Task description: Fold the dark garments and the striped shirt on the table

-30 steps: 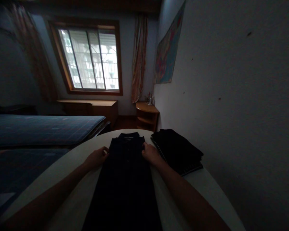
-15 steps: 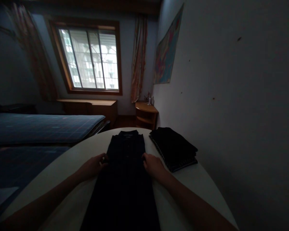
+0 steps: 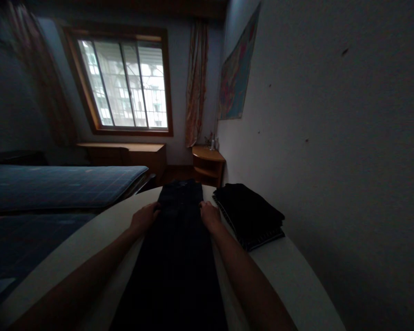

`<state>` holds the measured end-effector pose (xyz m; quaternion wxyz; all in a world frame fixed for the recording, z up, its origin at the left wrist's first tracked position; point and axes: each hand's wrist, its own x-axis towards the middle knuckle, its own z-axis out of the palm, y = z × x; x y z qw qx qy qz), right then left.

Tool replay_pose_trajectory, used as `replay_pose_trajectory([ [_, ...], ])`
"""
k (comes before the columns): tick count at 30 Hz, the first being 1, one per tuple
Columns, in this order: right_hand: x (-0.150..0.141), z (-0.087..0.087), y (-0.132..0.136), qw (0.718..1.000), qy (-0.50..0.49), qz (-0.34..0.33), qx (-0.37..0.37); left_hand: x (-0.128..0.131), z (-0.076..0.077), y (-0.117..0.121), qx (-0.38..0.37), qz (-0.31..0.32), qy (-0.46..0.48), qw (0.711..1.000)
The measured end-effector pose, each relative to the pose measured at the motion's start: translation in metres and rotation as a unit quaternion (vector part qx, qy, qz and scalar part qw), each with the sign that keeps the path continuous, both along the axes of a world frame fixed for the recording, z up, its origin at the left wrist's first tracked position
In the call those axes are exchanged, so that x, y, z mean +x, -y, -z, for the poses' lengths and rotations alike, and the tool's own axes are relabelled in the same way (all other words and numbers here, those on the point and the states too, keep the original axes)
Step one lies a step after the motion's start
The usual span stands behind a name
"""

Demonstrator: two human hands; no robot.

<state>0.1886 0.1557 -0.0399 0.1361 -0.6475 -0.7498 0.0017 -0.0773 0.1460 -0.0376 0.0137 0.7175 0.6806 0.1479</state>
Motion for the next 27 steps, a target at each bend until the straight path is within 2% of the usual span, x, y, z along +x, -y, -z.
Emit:
replay_pose_trajectory([
  [3, 0.001, 0.000, 0.006, 1.000, 0.014, 0.000, 0.016, 0.003, 0.005, 0.006, 0.020, 0.009, -0.017, 1.000],
  [6, 0.004, -0.003, 0.026, 0.999, 0.028, -0.021, 0.037, 0.005, 0.011, 0.025, 0.037, 0.026, -0.038, 0.998],
  [9, 0.001, -0.005, 0.059, 0.994, 0.041, -0.087, 0.048, 0.008, 0.016, 0.055, 0.036, 0.083, -0.074, 0.993],
  [12, -0.007, -0.001, 0.103, 0.985, 0.044, -0.161, 0.034, 0.013, 0.015, 0.094, -0.001, 0.170, -0.098, 0.980],
  [16, -0.016, 0.003, 0.164, 0.976, 0.042, -0.212, -0.025, 0.021, 0.008, 0.150, -0.098, 0.268, -0.083, 0.955],
  [20, -0.013, -0.008, 0.213, 0.964, 0.023, -0.243, -0.102, 0.020, -0.001, 0.193, -0.136, 0.326, -0.032, 0.935],
  [25, 0.002, -0.041, 0.243, 0.941, -0.039, -0.302, -0.146, 0.012, -0.023, 0.220, -0.178, 0.396, 0.046, 0.900],
  [27, 0.004, -0.047, 0.249, 0.935, -0.048, -0.321, -0.144, 0.012, -0.033, 0.223, -0.172, 0.421, 0.074, 0.887],
])
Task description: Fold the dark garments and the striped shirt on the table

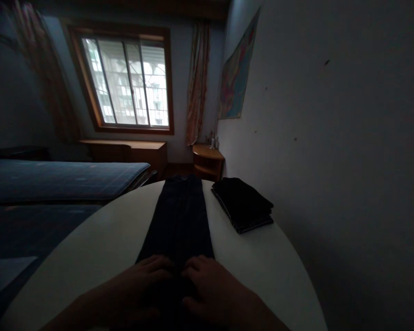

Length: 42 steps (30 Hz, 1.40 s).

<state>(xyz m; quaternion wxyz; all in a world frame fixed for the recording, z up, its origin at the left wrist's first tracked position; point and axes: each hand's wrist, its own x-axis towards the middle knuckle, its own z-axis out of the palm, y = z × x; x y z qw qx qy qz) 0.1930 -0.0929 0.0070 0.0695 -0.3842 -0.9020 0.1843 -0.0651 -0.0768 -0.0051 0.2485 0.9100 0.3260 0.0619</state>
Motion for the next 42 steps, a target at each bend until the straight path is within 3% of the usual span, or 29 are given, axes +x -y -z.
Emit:
replay_pose_trajectory([
  [3, -0.002, 0.016, 0.004, 0.997, 0.025, -0.055, 0.050, 0.002, -0.007, 0.000, 0.002, 0.018, 0.040, 0.999],
  [8, -0.012, 0.077, 0.002, 0.961, 0.085, -0.109, 0.240, 0.002, -0.004, 0.003, -0.009, 0.030, 0.051, 0.998],
  [11, -0.017, 0.090, 0.002, 0.947, 0.078, -0.111, 0.292, 0.002, -0.003, 0.006, 0.004, 0.031, 0.045, 0.998],
  [18, -0.026, 0.070, 0.006, 0.952, 0.105, -0.116, 0.264, 0.014, -0.010, 0.024, 0.047, 0.008, -0.043, 0.998],
  [25, -0.021, 0.045, 0.002, 0.977, 0.129, -0.095, 0.143, 0.020, 0.013, 0.026, 0.090, 0.007, -0.126, 0.988],
  [29, -0.017, 0.039, 0.003, 0.987, 0.090, -0.079, 0.103, 0.019, 0.010, 0.021, 0.075, 0.020, -0.169, 0.983],
  [36, -0.006, 0.059, 0.009, 0.970, 0.123, -0.042, 0.206, 0.010, -0.023, 0.028, 0.028, -0.008, -0.081, 0.996],
  [39, 0.008, 0.049, 0.010, 0.974, 0.113, -0.020, 0.193, 0.001, -0.021, 0.031, 0.017, -0.018, -0.071, 0.997],
  [42, 0.019, 0.025, 0.011, 0.987, 0.108, -0.006, 0.122, -0.009, -0.004, 0.031, 0.030, -0.027, -0.066, 0.997],
])
